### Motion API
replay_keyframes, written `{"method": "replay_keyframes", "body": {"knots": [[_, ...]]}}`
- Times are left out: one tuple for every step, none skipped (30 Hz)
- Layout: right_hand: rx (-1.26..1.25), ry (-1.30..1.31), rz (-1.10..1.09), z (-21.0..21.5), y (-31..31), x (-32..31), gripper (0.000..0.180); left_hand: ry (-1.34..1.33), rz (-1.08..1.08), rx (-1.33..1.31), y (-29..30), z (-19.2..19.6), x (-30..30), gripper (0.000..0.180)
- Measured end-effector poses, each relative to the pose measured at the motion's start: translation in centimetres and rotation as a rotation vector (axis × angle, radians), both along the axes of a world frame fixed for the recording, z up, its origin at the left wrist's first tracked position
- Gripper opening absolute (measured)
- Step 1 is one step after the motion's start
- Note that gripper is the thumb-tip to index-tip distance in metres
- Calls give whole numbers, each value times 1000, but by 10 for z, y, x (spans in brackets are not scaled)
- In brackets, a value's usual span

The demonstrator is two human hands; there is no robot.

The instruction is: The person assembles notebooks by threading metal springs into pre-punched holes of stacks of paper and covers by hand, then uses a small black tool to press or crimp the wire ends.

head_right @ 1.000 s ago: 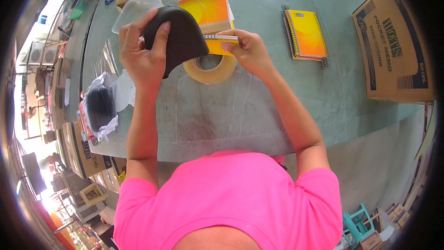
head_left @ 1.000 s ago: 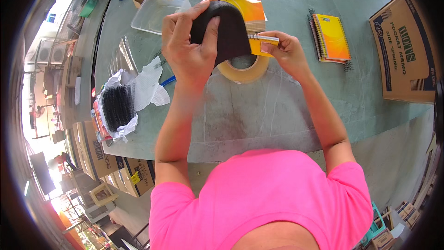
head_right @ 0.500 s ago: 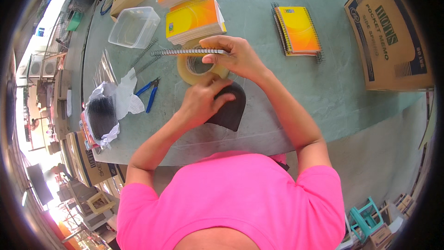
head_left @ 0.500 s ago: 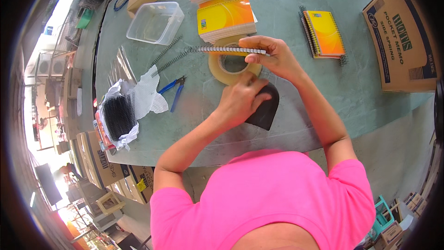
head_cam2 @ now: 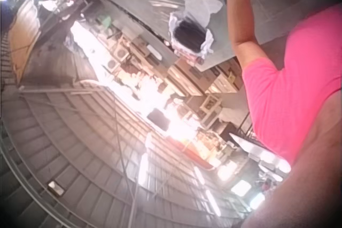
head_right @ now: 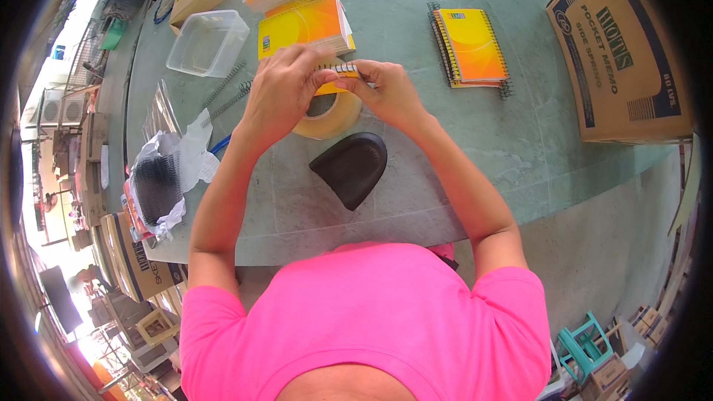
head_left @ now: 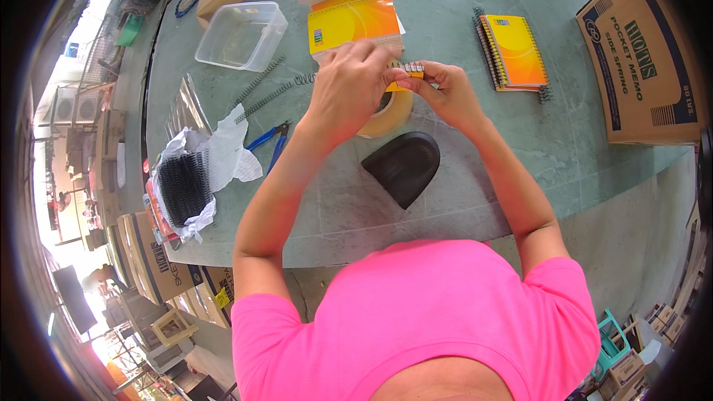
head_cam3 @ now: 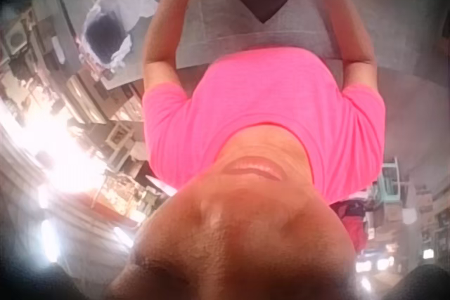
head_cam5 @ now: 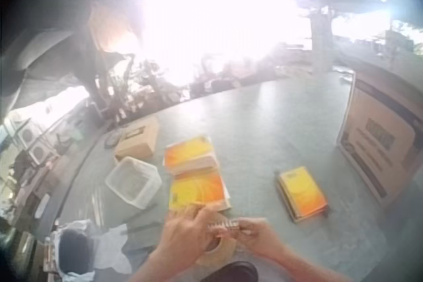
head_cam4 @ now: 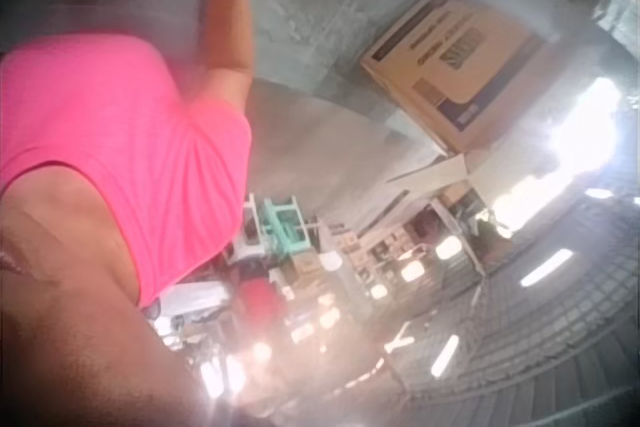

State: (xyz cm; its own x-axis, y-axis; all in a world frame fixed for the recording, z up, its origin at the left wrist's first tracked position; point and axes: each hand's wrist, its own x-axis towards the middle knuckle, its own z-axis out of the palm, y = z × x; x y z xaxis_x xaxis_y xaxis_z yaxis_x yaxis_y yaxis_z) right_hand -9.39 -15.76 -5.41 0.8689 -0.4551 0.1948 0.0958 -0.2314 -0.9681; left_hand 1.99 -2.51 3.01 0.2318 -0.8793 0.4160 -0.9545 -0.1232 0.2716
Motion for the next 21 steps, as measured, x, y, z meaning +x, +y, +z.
{"method": "replay_keyframes", "body": {"knots": [[-30,9,-24,2,0,0,17,46,-18,-1,-2,-1,1,27],[-16,-12,-21,4,1,0,18,92,-37,-2,-5,-2,1,26],[-2,-33,-17,5,1,-1,18,139,-55,-2,-7,-3,2,26],[11,-55,-11,6,1,-1,18,135,-81,-51,-10,-4,0,24],[-6,-57,-15,5,0,-1,18,132,-107,-101,-14,-5,-3,22],[-23,-59,-19,4,-1,-1,18,128,-133,-150,-17,-5,-6,20],[-39,-59,-21,4,-1,0,18,147,-144,-123,-19,-6,-7,19],[-56,-38,-24,6,-1,-1,18,166,-154,-97,-20,-6,-9,17],[-74,-17,-26,10,-1,-3,18,185,-164,-70,-21,-6,-9,16],[-92,4,-29,13,-1,-4,18,192,-173,-68,-22,-7,-9,16],[-95,10,-30,12,-2,-4,19,200,-182,-65,-22,-7,-10,15],[-98,16,-29,10,-3,-4,19,207,-190,-62,-23,-7,-10,15],[-104,21,-29,8,-3,-4,19,208,-198,-68,-24,-6,-10,14],[-129,12,-52,6,-3,-4,19,209,-205,-74,-24,-6,-10,14],[-154,3,-74,3,-3,-3,19,209,-212,-80,-24,-5,-10,14],[-180,-7,-92,5,-1,-1,19,207,-193,-70,-23,-6,-10,15],[-179,22,-97,8,2,-2,19,205,-174,-61,-22,-6,-9,15],[-178,51,-101,14,5,-3,19,203,-155,-51,-20,-6,-8,16],[-181,81,-109,19,7,-5,19,181,-148,-61,-21,-6,-9,16],[-158,39,-98,14,5,-5,18,159,-142,-71,-23,-5,-12,17],[-135,-3,-87,3,3,-3,18,137,-135,-81,-24,-4,-14,17]]}}
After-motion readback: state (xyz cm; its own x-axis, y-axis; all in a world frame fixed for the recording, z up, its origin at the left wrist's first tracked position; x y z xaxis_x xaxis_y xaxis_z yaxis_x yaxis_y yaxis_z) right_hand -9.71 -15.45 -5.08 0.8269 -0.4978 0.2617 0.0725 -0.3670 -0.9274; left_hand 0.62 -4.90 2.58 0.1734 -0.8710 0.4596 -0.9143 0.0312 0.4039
